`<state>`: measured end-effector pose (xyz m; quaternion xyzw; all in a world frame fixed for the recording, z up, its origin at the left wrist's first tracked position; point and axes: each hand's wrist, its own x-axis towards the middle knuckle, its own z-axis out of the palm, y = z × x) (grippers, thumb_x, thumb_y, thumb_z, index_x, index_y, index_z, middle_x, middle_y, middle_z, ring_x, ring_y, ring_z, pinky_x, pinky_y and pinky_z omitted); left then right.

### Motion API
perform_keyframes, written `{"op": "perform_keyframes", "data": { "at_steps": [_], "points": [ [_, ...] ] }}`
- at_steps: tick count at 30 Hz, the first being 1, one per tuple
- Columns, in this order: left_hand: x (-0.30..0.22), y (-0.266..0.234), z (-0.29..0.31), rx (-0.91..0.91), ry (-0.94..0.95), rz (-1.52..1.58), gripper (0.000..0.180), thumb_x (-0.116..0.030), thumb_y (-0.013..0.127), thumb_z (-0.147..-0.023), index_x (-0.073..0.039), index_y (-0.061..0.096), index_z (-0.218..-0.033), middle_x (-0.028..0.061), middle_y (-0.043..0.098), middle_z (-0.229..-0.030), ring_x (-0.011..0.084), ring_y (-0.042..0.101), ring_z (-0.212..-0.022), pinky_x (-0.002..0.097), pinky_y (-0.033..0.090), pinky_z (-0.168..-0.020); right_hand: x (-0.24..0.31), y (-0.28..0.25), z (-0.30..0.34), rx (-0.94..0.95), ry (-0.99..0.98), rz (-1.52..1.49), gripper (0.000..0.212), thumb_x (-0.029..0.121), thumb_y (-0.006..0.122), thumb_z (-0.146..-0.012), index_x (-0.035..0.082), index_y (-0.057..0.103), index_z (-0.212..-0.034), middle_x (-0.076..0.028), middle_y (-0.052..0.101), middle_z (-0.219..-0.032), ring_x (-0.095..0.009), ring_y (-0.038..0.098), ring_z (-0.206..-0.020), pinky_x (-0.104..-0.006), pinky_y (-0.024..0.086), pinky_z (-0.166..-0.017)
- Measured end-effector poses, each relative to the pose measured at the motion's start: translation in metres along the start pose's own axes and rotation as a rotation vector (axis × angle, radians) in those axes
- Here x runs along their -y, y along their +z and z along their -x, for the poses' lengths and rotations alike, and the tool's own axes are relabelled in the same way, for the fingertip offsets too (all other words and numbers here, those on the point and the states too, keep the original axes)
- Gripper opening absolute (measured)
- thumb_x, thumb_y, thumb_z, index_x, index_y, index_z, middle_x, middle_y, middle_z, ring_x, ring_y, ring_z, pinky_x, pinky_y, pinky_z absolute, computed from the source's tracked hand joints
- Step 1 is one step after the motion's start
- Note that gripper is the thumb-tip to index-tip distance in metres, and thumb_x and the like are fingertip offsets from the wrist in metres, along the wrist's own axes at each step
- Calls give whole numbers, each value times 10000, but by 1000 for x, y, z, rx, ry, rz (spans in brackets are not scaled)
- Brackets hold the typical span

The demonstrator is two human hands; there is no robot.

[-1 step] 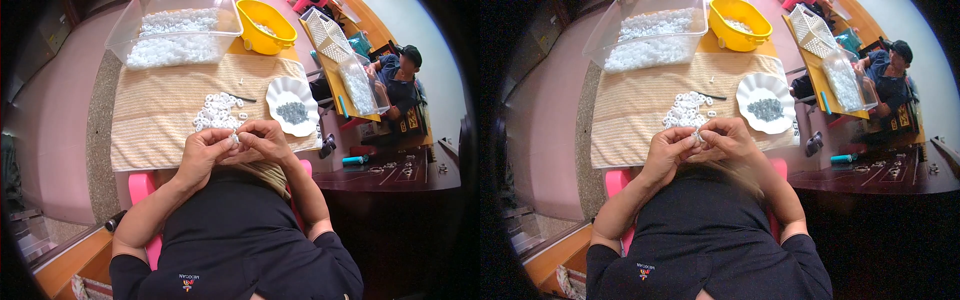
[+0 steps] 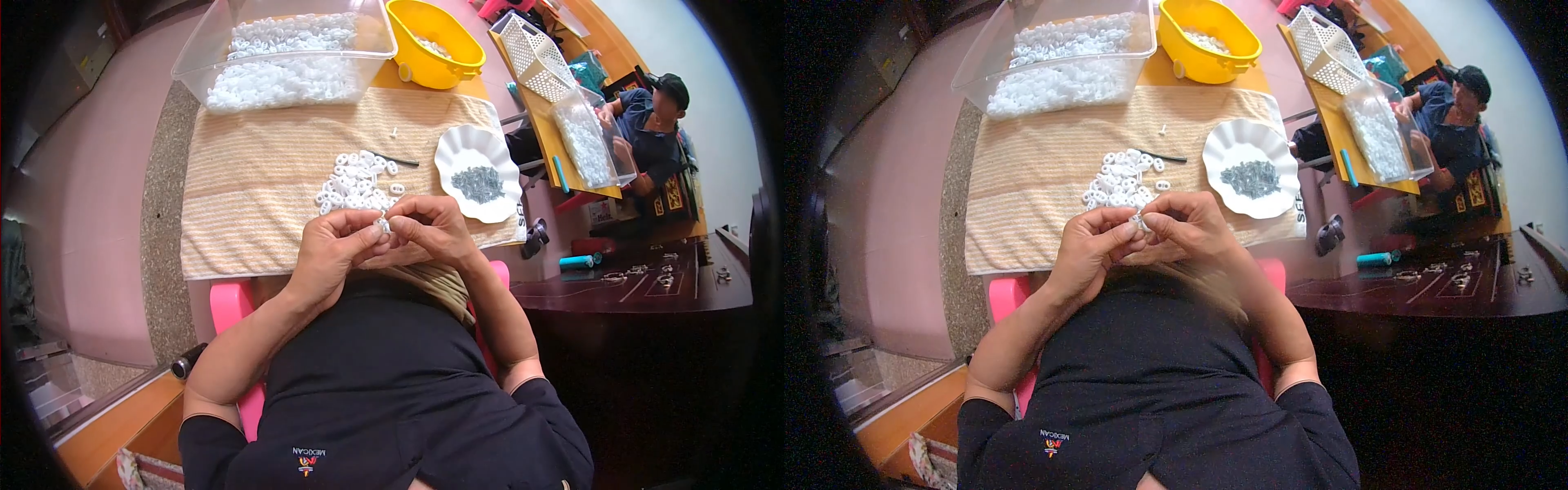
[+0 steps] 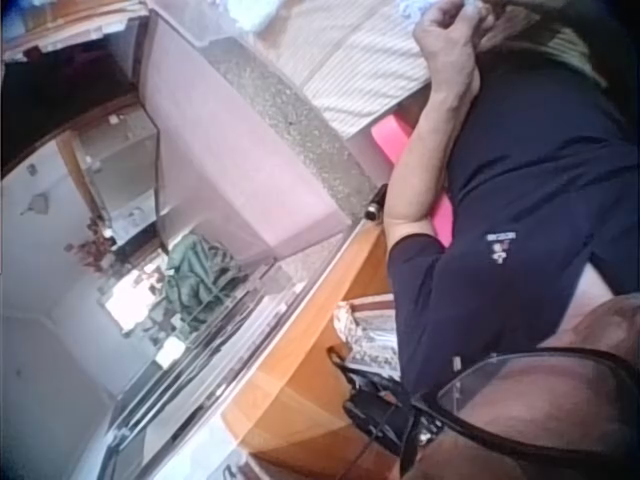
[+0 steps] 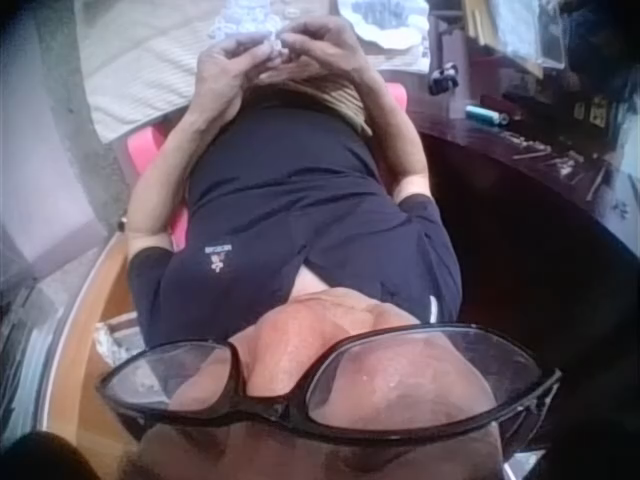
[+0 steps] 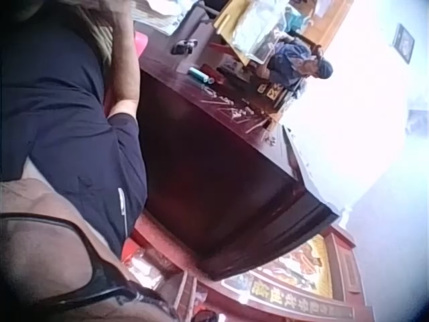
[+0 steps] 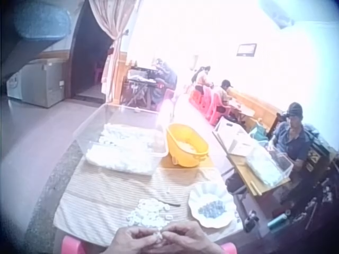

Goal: The recorder is manually inserting small metal components into white plastic housings at a workstation.

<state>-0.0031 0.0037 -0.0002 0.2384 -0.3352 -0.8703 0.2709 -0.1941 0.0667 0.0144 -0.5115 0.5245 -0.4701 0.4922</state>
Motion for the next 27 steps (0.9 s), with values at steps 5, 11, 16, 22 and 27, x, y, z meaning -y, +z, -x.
{"op": "perform_keyframes", "data": {
  "at_steps": [5,11,16,22,27],
  "points": [
    [-1,0,1,17,2,8,225,-42,631,-895,32,614,-1107,92,679,-934,130,660,-806,249,566,-762,0,0,1,-7,26,5,154,67,638,-906,-62,648,-990,-50,653,-833,-85,614,-713,-219,514,-634],
    [-1,1,0,0,-22,18,226,-47,635,-895,28,616,-1107,88,678,-936,127,659,-815,252,566,-767,0,2,0,5,6,-44,163,81,655,-901,-54,652,-993,-41,650,-831,-78,611,-711,-215,512,-632],
    [-1,1,0,-8,-21,27,214,-34,621,-902,53,611,-1098,93,677,-924,120,658,-813,231,562,-757,1,2,0,10,19,-20,156,78,652,-903,-53,654,-987,-39,647,-823,-74,600,-700,-211,501,-621],
    [-2,2,1,-18,-35,40,213,-36,628,-896,49,608,-1091,99,673,-912,133,659,-791,244,565,-749,0,-5,-2,-52,32,37,141,64,638,-907,-58,655,-976,-33,639,-806,-75,597,-695,-211,499,-618],
    [2,-1,-1,-42,-36,52,197,-34,629,-894,47,607,-1073,102,668,-906,142,660,-786,253,568,-746,6,-6,-9,-138,70,209,125,45,629,-903,-55,659,-972,-24,636,-795,-65,582,-672,-224,489,-599]
  ]
}}
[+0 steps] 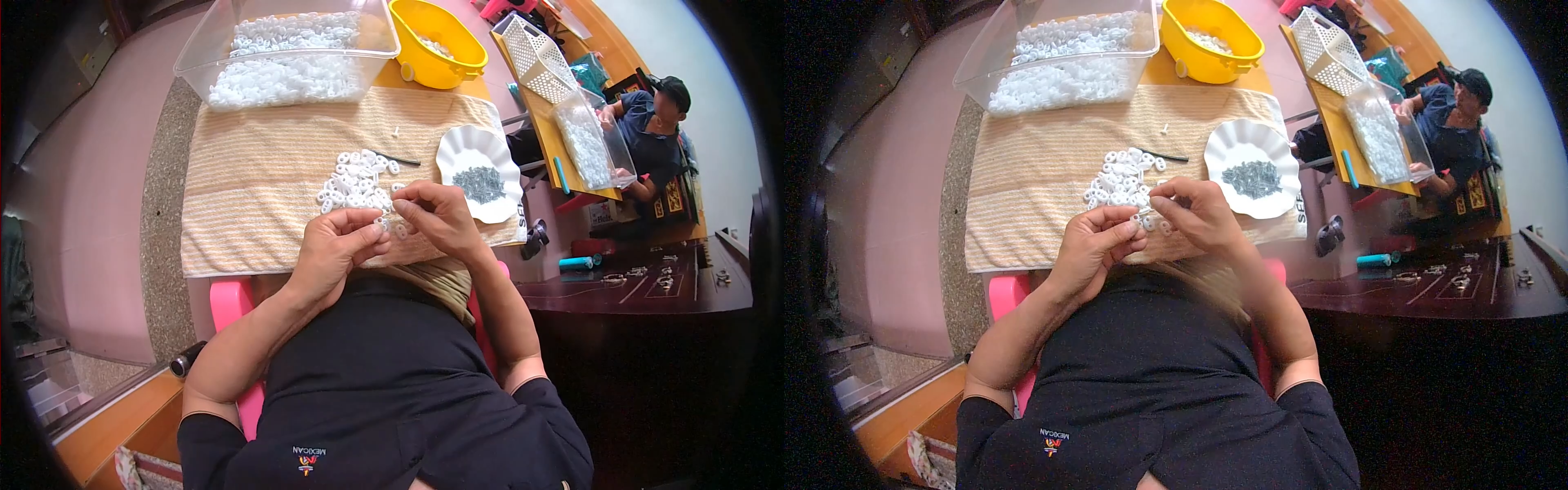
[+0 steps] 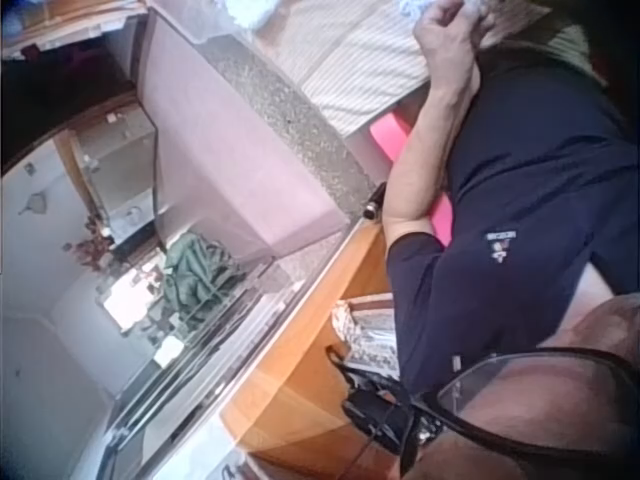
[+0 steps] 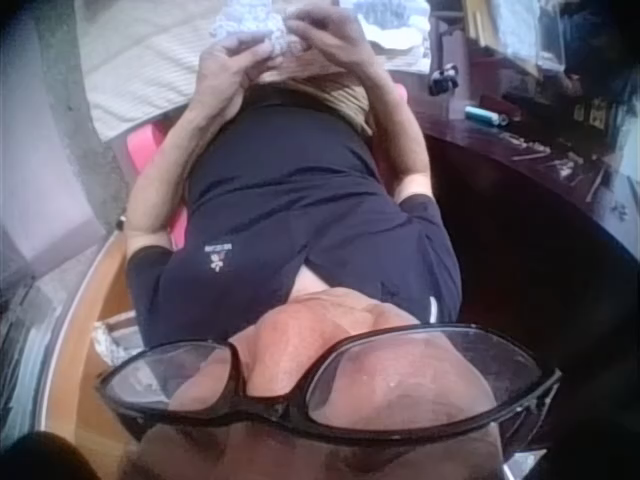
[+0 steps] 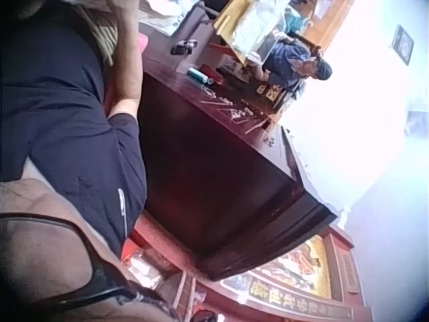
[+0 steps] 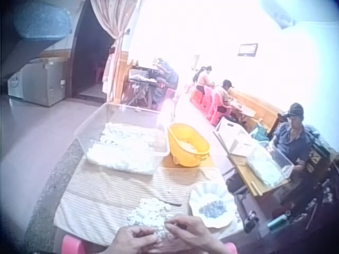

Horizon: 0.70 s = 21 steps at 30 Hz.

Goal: The recorder is manually inserting small metal components into white plastic housings at a workstation.

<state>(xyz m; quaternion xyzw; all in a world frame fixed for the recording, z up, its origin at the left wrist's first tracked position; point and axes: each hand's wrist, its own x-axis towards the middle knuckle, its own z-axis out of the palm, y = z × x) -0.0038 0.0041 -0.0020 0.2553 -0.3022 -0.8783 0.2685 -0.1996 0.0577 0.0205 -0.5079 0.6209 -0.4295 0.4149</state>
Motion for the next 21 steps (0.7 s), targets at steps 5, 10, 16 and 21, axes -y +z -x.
{"op": "perform_keyframes", "data": {
  "at_steps": [5,10,16,21],
  "points": [
    [0,0,0,-6,2,4,185,-31,632,-893,44,608,-1061,99,666,-905,145,660,-789,254,568,-748,-5,2,-14,-74,-299,511,168,88,664,-845,-14,673,-978,-116,642,-790,-184,628,-683,-316,484,-620],
    [-1,-1,-1,8,1,15,181,-19,632,-889,41,609,-1058,92,665,-909,145,658,-789,259,568,-745,-1,10,-20,-89,-243,734,212,166,644,-835,2,683,-963,-162,639,-836,-322,638,-772,-388,491,-691],
    [-2,-1,-1,10,-8,21,156,-11,633,-882,32,605,-1030,93,665,-919,150,658,-787,264,569,-746,-2,8,-27,-46,-178,796,214,193,634,-834,-7,674,-897,-178,634,-836,-340,634,-783,-407,488,-712],
    [-2,-2,-1,13,-5,26,145,-11,631,-884,30,604,-1021,97,665,-930,151,658,-790,267,570,-750,-2,9,-26,-40,-178,738,214,192,630,-838,-19,659,-862,-189,621,-816,-343,629,-767,-406,485,-706]
  ]
}}
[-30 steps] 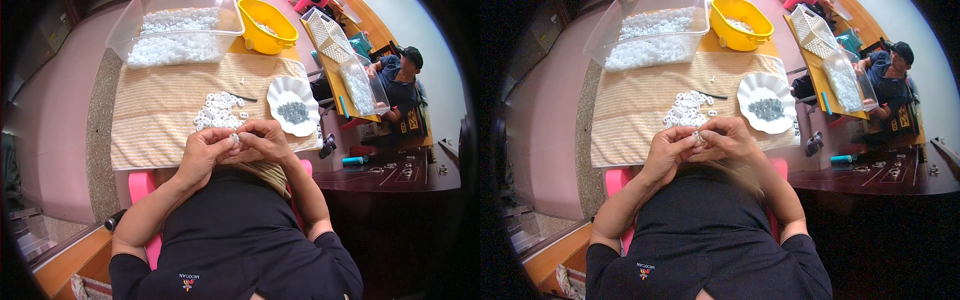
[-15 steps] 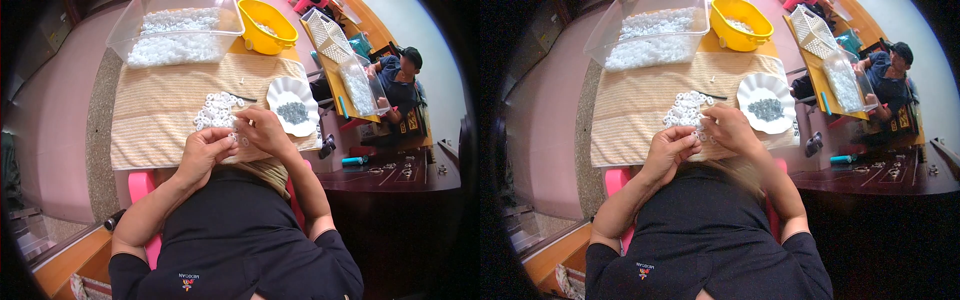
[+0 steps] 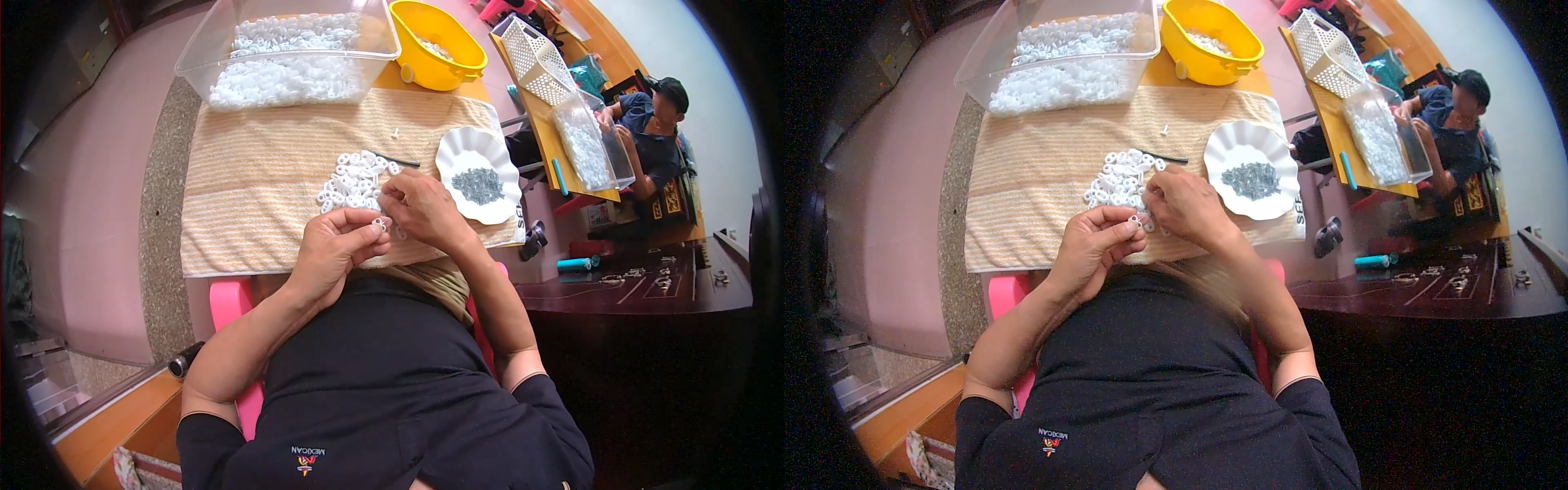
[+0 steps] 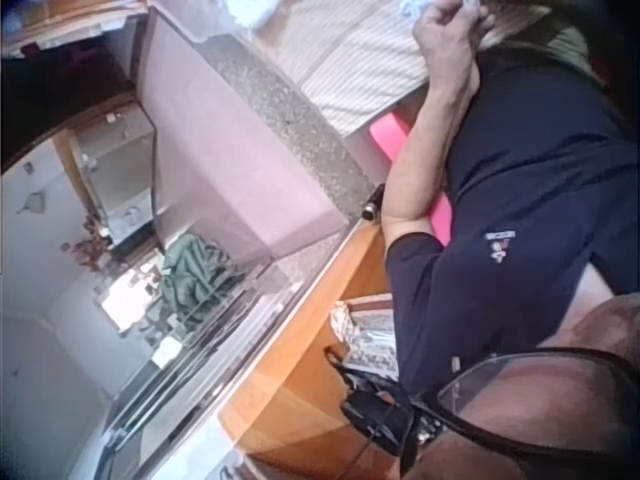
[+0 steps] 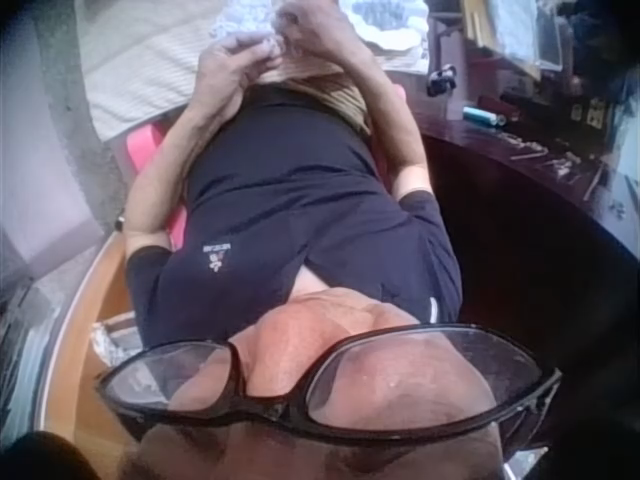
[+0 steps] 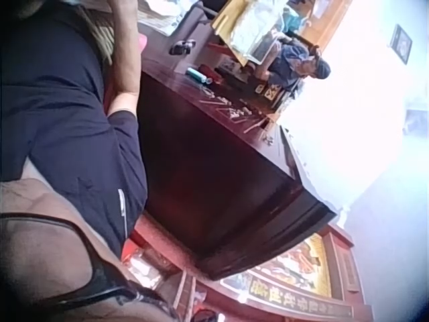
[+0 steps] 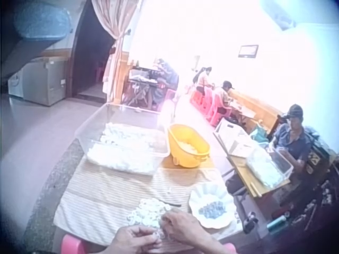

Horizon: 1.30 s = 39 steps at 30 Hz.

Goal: The recorder is manually inserting small metal components into white plastic housings at a workstation.

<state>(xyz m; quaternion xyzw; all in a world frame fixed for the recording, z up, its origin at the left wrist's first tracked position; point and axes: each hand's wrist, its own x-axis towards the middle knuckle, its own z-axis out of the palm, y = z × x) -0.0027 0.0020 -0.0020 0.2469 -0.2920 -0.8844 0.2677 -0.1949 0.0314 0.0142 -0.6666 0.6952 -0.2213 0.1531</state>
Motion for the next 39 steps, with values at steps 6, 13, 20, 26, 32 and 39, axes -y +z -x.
{"op": "perform_keyframes", "data": {
  "at_steps": [6,13,20,26,32,39],
  "points": [
    [0,0,-1,3,3,1,146,-10,627,-886,34,603,-1023,102,666,-940,151,657,-799,267,569,-755,1,1,1,-19,-30,6,205,184,624,-846,-17,657,-866,-184,611,-814,-345,626,-761,-407,483,-701],
    [1,-1,-2,-7,9,12,150,-8,628,-885,39,604,-1026,112,669,-950,151,657,-802,266,568,-754,-3,3,2,11,-16,-79,217,183,650,-834,-30,638,-870,-176,615,-807,-315,638,-745,-389,490,-681],
    [1,-3,-2,-17,13,22,151,-9,630,-886,41,604,-1026,115,668,-946,153,660,-802,264,574,-758,0,3,4,-22,-51,-109,213,175,660,-825,-30,638,-881,-179,622,-795,-315,640,-742,-385,497,-672],
    [3,-5,-3,-29,22,9,154,-12,634,-884,40,605,-1026,97,658,-905,149,660,-796,269,582,-750,5,2,4,-10,-25,-64,206,153,665,-818,-27,653,-918,-183,629,-824,-308,647,-749,-378,500,-679],
    [1,-1,-3,-50,16,4,149,-14,634,-885,36,608,-1022,95,655,-896,148,659,-794,270,584,-748,-9,8,4,-144,-35,-317,163,114,694,-807,-18,670,-900,-84,632,-750,-122,595,-629,-266,462,-556],
    [2,-3,-2,-47,21,11,151,-16,631,-888,35,604,-1028,94,655,-902,147,658,-794,265,583,-746,-9,0,7,-65,126,-603,129,95,693,-837,-21,679,-893,0,624,-701,-40,551,-600,-205,420,-500]
  ]
}}
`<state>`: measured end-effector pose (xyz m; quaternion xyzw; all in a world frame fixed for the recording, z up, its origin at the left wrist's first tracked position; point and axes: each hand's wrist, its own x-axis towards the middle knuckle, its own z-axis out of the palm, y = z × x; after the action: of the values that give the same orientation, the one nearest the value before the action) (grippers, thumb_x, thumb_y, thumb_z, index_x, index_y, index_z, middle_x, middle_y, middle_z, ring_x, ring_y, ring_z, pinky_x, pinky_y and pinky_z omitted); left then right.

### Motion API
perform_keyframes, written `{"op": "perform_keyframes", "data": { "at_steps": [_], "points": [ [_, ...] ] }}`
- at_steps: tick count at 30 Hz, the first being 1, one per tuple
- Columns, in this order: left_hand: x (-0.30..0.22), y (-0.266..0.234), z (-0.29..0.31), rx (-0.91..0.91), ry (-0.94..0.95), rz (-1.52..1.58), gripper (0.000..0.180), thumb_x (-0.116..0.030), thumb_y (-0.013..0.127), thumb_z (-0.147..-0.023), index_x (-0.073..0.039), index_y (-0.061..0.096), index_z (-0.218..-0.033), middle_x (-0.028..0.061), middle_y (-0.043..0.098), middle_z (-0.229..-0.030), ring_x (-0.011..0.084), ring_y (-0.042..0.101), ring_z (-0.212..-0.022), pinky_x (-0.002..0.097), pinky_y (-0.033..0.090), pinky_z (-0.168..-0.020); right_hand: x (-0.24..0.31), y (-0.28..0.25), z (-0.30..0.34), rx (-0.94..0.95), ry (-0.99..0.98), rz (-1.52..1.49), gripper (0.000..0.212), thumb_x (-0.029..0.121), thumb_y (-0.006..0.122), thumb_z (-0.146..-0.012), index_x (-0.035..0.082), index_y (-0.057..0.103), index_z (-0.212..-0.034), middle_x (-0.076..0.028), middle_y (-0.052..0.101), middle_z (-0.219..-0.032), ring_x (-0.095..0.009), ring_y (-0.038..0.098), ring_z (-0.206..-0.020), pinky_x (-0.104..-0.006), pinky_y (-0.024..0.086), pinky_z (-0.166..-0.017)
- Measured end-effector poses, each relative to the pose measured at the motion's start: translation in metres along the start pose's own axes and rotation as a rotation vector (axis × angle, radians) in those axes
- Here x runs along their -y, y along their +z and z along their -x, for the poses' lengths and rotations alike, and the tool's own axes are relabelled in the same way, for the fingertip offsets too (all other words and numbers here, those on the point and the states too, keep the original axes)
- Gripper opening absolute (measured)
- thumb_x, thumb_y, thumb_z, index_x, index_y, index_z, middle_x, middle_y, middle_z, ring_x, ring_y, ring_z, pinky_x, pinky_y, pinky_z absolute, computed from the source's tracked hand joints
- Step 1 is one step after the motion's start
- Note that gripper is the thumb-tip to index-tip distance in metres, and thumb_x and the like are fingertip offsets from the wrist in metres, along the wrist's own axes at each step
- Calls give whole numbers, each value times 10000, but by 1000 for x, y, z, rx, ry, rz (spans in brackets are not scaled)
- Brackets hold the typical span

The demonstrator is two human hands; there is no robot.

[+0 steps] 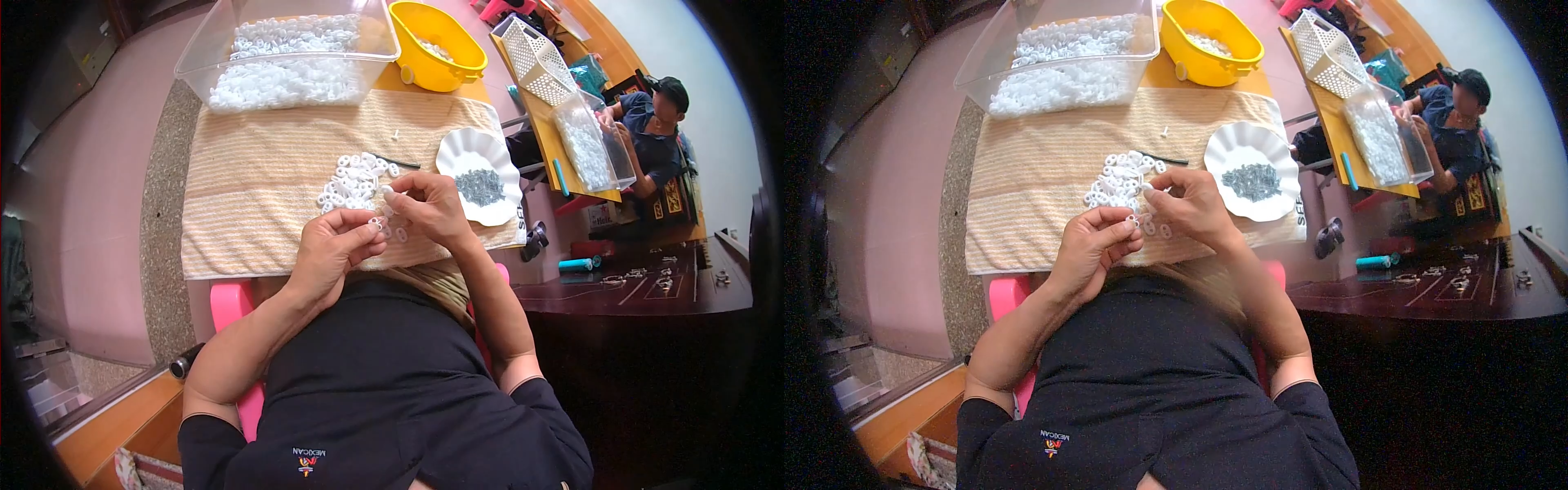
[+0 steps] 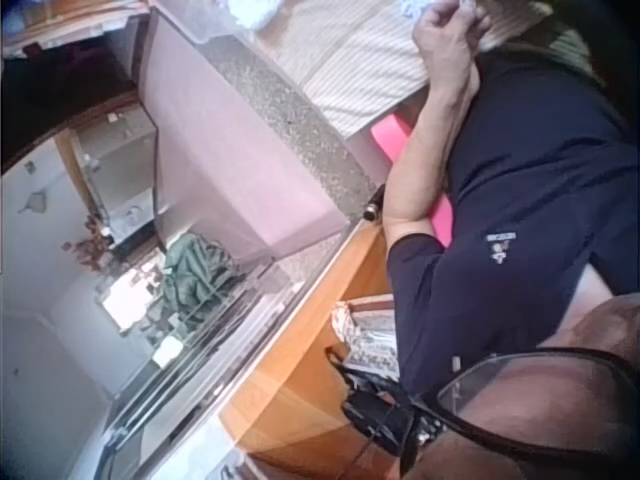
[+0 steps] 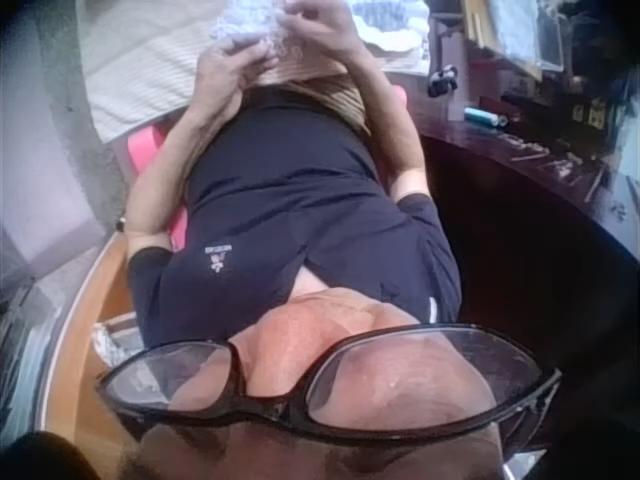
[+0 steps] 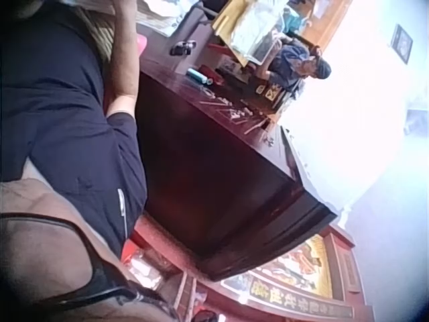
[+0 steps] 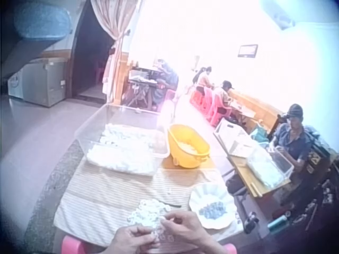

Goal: The recorder is manually inserting small metal components into white plastic housings at a workstation.

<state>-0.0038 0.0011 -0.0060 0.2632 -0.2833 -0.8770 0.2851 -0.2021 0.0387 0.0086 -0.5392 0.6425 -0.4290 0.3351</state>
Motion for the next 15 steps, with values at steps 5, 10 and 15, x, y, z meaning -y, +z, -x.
{"op": "perform_keyframes", "data": {
  "at_steps": [5,10,15],
  "points": [
    [0,0,0,-2,1,8,155,-15,630,-889,36,597,-1032,93,654,-906,147,658,-794,262,583,-745,2,0,3,9,92,-295,187,66,663,-875,-37,647,-1030,-26,635,-794,-70,585,-631,-205,478,-538],
    [0,-1,-1,-2,7,11,158,-16,632,-887,35,597,-1032,99,656,-901,151,659,-789,262,584,-739,3,-3,5,110,85,-384,213,46,628,-902,-51,615,-1092,-51,638,-838,-100,612,-652,-238,530,-584],
    [0,-1,-1,1,5,11,161,-19,637,-884,32,599,-1032,102,658,-900,151,660,-786,260,583,-737,1,-3,6,181,62,-401,251,49,623,-911,-48,588,-1140,-57,639,-865,-123,637,-683,-261,558,-622]
  ]
}}
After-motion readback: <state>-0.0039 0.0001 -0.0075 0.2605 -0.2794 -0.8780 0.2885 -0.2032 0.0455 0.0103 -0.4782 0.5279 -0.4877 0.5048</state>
